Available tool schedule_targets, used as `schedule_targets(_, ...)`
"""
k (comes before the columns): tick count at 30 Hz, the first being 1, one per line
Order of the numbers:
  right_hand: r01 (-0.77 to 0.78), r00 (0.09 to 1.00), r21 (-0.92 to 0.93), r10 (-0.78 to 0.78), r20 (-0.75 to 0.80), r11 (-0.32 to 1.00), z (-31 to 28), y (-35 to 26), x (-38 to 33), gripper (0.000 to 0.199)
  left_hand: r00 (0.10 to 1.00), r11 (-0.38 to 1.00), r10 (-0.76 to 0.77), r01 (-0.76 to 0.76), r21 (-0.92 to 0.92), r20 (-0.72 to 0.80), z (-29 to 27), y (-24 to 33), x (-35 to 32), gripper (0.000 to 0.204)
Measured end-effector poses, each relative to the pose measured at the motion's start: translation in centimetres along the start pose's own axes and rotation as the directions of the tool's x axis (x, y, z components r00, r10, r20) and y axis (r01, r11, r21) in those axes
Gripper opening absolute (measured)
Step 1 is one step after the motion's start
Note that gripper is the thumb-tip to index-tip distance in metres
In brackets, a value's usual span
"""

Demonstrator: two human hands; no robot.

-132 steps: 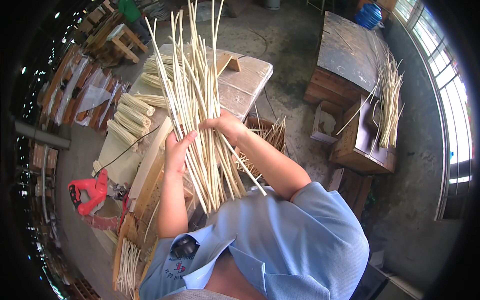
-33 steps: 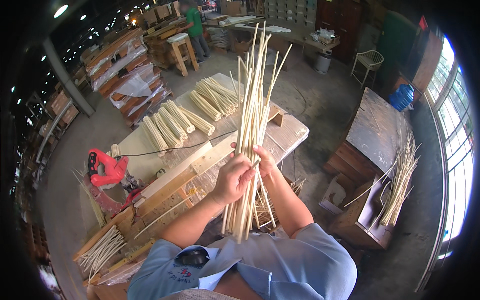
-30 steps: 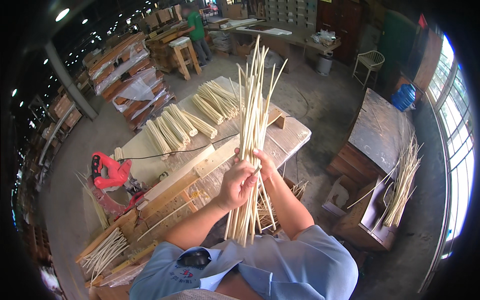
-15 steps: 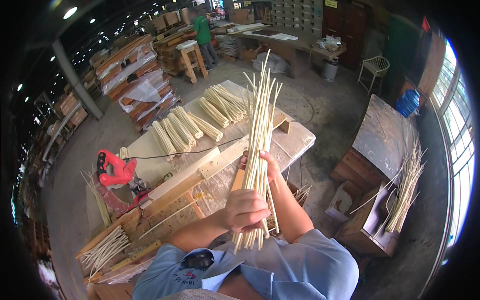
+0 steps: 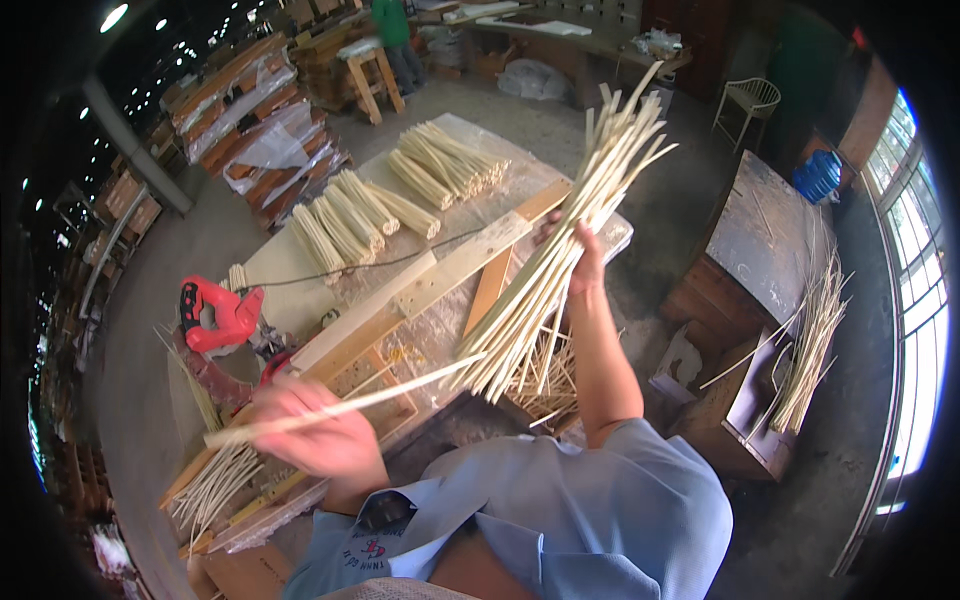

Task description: The person gathers bamboo sticks from a table and floor, aligns them in bundles, and places them on a workbench. The person repeatedly picks up sticks, arranges them, and stacks the bundles.

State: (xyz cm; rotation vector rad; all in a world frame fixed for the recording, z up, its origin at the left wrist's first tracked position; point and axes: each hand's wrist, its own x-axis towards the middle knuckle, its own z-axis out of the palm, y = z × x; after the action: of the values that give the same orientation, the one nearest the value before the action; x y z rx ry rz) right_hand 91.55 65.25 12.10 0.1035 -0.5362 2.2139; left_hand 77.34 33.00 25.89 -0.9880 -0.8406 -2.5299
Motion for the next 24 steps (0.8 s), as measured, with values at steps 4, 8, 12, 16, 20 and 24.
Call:
schedule_targets(4,0.152,0.987,-0.043,-0.154,-0.038,0.987,-0.4,-2.4,-1.6,0.046,0.874,0.918,-0.363,0.395,0.039,-0.322,-10.3,-3.8,1.1,0.036)
schedule_targets(8,0.111,0.992,-0.113,-0.117,-0.041,0.987,-1.1,-5.4,-4.2,0.049,0.618,0.82,-0.42,0.572,0.015,-0.665,-22.0,-10.4,-2.3,0.023)
schedule_targets(12,0.134,0.991,-0.208,-0.136,0.006,0.969,0.7,-4.9,-4.7,0.046,0.482,0.786,-0.33,0.616,0.046,-0.812,-27.7,-14.3,-2.4,0.016)
schedule_targets(16,0.201,0.979,-0.132,-0.203,0.003,0.971,1.5,-5.0,-5.0,0.047,0.466,0.764,-0.266,0.636,0.11,-0.844,-28.9,-18.3,-1.3,0.012)
schedule_targets(20,0.203,0.979,-0.169,-0.202,0.02,0.965,1.2,-6.5,-6.1,0.047,0.341,0.654,-0.297,0.753,0.071,-0.892,-29.0,-21.8,-1.2,0.016)
schedule_targets(24,0.299,0.954,-0.277,-0.285,0.09,0.913,1.7,-6.6,-6.7,0.059,0.317,0.661,-0.353,0.75,0.005,-0.88,-29.9,-21.4,-0.4,0.021)
